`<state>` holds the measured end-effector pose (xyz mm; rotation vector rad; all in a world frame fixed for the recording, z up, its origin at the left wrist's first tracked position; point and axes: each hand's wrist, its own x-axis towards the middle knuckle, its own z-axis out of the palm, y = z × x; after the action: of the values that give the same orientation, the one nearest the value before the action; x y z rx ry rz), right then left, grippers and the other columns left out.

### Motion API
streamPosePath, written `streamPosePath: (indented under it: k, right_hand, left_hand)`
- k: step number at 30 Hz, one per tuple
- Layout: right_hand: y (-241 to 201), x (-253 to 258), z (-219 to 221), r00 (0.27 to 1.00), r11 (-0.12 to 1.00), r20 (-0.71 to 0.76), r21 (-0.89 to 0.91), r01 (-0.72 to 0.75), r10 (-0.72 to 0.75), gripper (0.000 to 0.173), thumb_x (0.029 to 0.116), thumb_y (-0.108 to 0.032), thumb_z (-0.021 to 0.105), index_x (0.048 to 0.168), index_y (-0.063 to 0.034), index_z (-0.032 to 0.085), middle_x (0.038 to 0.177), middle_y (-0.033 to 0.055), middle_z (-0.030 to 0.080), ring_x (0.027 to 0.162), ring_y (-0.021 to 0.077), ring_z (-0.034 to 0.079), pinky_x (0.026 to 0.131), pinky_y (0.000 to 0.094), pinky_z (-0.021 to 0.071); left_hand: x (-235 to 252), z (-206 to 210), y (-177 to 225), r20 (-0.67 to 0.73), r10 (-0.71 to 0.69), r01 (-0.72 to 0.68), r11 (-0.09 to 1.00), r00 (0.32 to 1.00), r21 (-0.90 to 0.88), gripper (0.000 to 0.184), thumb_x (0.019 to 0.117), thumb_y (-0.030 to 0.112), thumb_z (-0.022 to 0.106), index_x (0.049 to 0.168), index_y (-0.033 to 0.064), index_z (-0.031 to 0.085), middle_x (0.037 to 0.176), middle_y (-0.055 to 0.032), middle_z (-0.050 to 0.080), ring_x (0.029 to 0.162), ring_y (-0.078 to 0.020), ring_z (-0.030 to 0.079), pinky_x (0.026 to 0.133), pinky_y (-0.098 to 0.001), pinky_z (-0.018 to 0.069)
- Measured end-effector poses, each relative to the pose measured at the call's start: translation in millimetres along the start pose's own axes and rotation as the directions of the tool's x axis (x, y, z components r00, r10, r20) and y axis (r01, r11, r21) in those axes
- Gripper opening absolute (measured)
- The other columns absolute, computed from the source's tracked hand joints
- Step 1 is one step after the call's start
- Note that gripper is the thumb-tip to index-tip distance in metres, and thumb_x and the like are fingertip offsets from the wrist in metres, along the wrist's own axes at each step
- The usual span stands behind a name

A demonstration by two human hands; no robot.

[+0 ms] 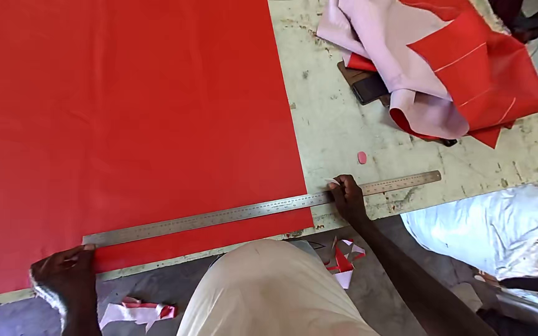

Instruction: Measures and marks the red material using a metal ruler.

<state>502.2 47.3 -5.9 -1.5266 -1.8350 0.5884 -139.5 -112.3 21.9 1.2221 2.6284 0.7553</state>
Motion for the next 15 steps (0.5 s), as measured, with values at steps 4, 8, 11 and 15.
streamPosePath:
  k: [4, 8, 11, 15]
  right_hand:
    - [3, -5, 1, 0.999, 0.999, -0.042, 0.033, -0.012, 0.013, 0.029, 0.1041, -0.030, 0.057, 0.112, -0.0038, 0.066, 0.096, 0.0101, 0.066, 0.086, 0.0218, 0.064, 0.079, 0.0425, 0.0539]
    - [2, -16, 5, 0.995, 0.999, -0.103, 0.044, 0.009, -0.005, 0.027, 0.1032, -0.030, 0.059, 0.112, -0.0057, 0.068, 0.097, 0.0079, 0.068, 0.089, 0.0198, 0.064, 0.084, 0.0409, 0.0535]
    - [3, -27, 5, 0.992, 0.998, -0.125, 0.044, 0.033, -0.028, 0.026, 0.1037, -0.029, 0.058, 0.115, -0.0091, 0.070, 0.103, 0.0058, 0.069, 0.096, 0.0180, 0.065, 0.089, 0.0413, 0.0532]
    - [6, -35, 5, 0.989, 0.994, -0.128, 0.080, 0.080, -0.070, 0.026, 0.1037, -0.026, 0.058, 0.119, -0.0087, 0.069, 0.119, 0.0073, 0.070, 0.112, 0.0188, 0.065, 0.099, 0.0409, 0.0539]
  left_hand:
    - [2, 4, -6, 0.000, -0.015, 0.015, 0.999, 1.000, -0.037, 0.033, 0.0955, 0.023, 0.071, 0.110, -0.0071, 0.069, 0.124, -0.0330, 0.059, 0.116, -0.0432, 0.057, 0.102, -0.0572, 0.0450]
    - [2, 5, -7, -0.009, -0.034, 0.034, 0.998, 0.999, -0.045, 0.032, 0.0949, 0.024, 0.072, 0.109, -0.0049, 0.070, 0.125, -0.0304, 0.059, 0.111, -0.0392, 0.059, 0.098, -0.0541, 0.0474]
    - [1, 5, -7, -0.013, -0.037, 0.037, 0.999, 0.999, -0.026, 0.033, 0.0957, 0.025, 0.071, 0.109, -0.0049, 0.070, 0.125, -0.0305, 0.059, 0.113, -0.0400, 0.059, 0.100, -0.0549, 0.0461]
    - [1, 7, -9, -0.025, -0.037, 0.036, 0.999, 0.999, -0.027, 0.032, 0.0948, 0.025, 0.072, 0.108, -0.0036, 0.071, 0.124, -0.0294, 0.060, 0.110, -0.0376, 0.060, 0.098, -0.0522, 0.0473]
